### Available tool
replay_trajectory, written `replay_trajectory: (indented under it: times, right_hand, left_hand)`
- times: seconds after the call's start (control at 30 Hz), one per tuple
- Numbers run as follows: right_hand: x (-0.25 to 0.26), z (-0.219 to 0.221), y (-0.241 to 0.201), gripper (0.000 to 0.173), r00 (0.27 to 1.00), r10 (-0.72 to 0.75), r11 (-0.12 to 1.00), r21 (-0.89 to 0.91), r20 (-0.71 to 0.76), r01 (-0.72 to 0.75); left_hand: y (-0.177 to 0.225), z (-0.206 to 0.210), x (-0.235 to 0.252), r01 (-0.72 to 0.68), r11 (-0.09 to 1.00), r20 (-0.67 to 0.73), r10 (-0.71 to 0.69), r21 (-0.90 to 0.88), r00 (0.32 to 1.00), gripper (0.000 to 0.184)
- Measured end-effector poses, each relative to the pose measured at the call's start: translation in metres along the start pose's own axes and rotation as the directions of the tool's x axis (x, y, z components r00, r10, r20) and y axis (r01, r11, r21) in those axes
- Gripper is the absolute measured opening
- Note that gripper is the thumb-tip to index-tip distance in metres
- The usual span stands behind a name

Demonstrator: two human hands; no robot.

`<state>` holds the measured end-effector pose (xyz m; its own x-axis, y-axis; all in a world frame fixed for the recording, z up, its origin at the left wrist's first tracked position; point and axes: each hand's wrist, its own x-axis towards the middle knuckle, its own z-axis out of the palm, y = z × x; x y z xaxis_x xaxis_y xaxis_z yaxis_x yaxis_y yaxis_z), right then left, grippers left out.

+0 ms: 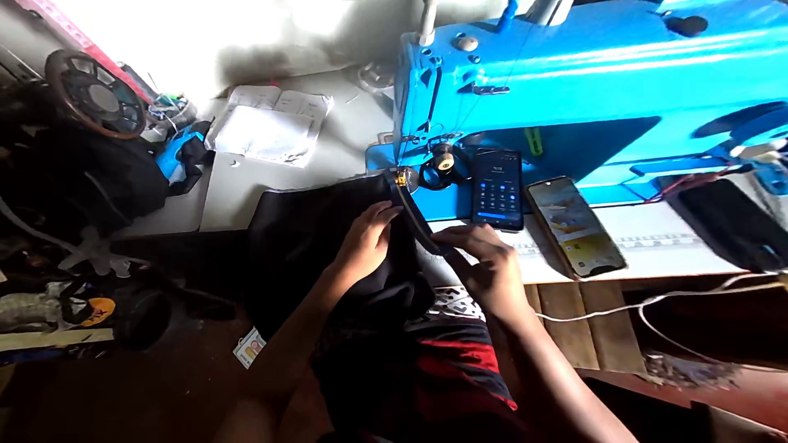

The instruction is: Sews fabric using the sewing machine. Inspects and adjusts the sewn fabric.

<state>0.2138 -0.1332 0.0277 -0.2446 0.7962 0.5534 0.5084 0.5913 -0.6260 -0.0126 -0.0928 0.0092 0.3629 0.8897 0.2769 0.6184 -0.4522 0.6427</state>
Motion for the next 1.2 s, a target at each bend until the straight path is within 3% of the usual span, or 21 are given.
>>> replay_trajectory:
  times: [0.17, 0.47, 0.7, 0.83, 1.2]
  right_hand:
    - [-0.019, 0.022, 0.003, 0.022, 0.987, -0.046, 0.991, -0.12, 0.155, 0.065]
    - [-0.029, 0.029, 0.004, 0.023, 0.985, -0.051, 0.973, -0.213, 0.164, 0.085]
    - [-0.027, 0.025, 0.008, 0.024, 0.971, -0.022, 0.974, -0.214, 0.236, 0.074]
    - [-0.029, 0.023, 0.013, 0.026, 0.965, -0.059, 0.977, -0.185, 0.254, 0.108]
    - [-0.032, 0.029, 0.01, 0.026, 0.985, -0.016, 0.959, -0.277, 0.173, 0.064]
  left_hand:
    - [-0.005, 0.004, -0.001, -0.03, 0.999, -0.033, 0.029, -0.033, 0.999, 0.032]
    - [-0.008, 0.005, -0.002, -0.034, 0.997, 0.049, 0.031, 0.063, 0.998, 0.044]
    - [-0.001, -0.006, -0.005, -0.05, 0.924, 0.287, -0.066, 0.379, 0.956, 0.07]
    - [-0.002, -0.006, 0.0, -0.069, 0.934, 0.343, -0.059, 0.351, 0.938, 0.072]
    - [-0.008, -0.006, 0.005, -0.076, 0.939, 0.311, -0.034, 0.334, 0.95, 0.074]
